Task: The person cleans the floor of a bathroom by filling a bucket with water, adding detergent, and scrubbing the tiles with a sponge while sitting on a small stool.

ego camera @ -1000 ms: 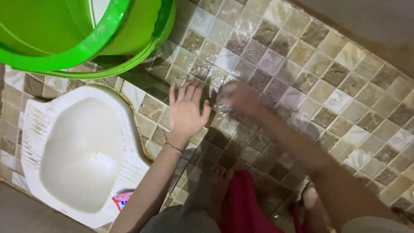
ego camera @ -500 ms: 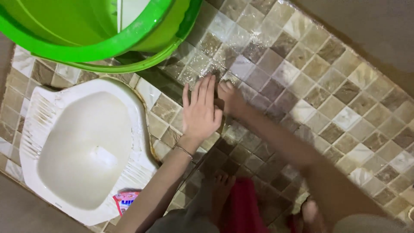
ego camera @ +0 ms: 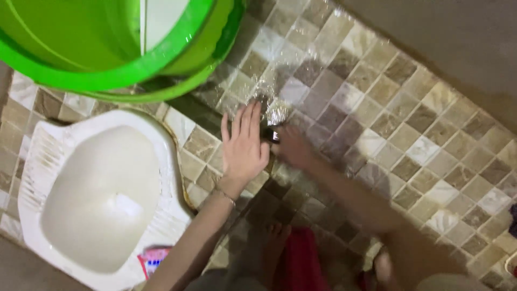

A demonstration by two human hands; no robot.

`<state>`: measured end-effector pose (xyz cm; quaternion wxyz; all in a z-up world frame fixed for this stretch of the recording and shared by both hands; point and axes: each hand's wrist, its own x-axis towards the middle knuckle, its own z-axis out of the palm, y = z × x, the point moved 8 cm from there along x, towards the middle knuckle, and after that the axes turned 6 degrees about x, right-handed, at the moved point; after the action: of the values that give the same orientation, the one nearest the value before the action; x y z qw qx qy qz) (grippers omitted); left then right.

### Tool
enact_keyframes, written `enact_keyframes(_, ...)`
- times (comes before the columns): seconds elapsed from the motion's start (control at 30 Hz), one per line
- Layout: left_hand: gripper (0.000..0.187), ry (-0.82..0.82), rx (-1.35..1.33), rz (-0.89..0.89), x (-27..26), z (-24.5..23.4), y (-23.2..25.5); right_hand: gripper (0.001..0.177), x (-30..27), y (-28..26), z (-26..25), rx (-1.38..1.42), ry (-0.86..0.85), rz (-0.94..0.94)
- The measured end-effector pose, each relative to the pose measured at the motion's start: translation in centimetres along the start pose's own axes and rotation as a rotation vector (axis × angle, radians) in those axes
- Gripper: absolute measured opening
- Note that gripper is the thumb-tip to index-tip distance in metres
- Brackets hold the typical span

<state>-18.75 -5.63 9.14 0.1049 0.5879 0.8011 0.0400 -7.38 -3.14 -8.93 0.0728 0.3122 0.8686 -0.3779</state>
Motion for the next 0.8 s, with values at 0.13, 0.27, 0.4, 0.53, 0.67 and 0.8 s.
enact_keyframes(0.13, 0.087, 0.026, 0.012, 0.031, 0.3, 0.3, 0.3, 0.066, 1.1, 4.2, -7.4, 0.212, -0.254, 0.242)
enact_keyframes(0.27, 0.085, -0.003, 0.044, 0.013, 0.0, 0.1, 0.1, 0.063, 5.9, 6.2, -15.7, 0.329, 0.256, 0.427)
enact_keyframes(0.4, 0.084, -0.004, 0.052, 0.006, 0.3, -0.1, 0.2, 0.031, 7.9, 4.0, -8.2, 0.482, 0.560, 0.156)
enact_keyframes(0.53, 0.084, 0.001, 0.084, 0.023, 0.4, 0.5, -0.2, 0.030, 5.0, 0.0, -0.6, -0.048, 0.361, -0.137)
enact_keyframes(0.67, 0.083, -0.033, 0.062, 0.007, 0.2, 0.6, 0.0, 0.021, 5.4, 2.6, -3.8, 0.430, 0.331, -0.670)
enact_keyframes(0.8, 0.071, -0.124, 0.197, 0.004, 0.5, 0.8, 0.1, 0.019, 7.9, -1.7, -22.9, 0.656, 0.263, 0.268)
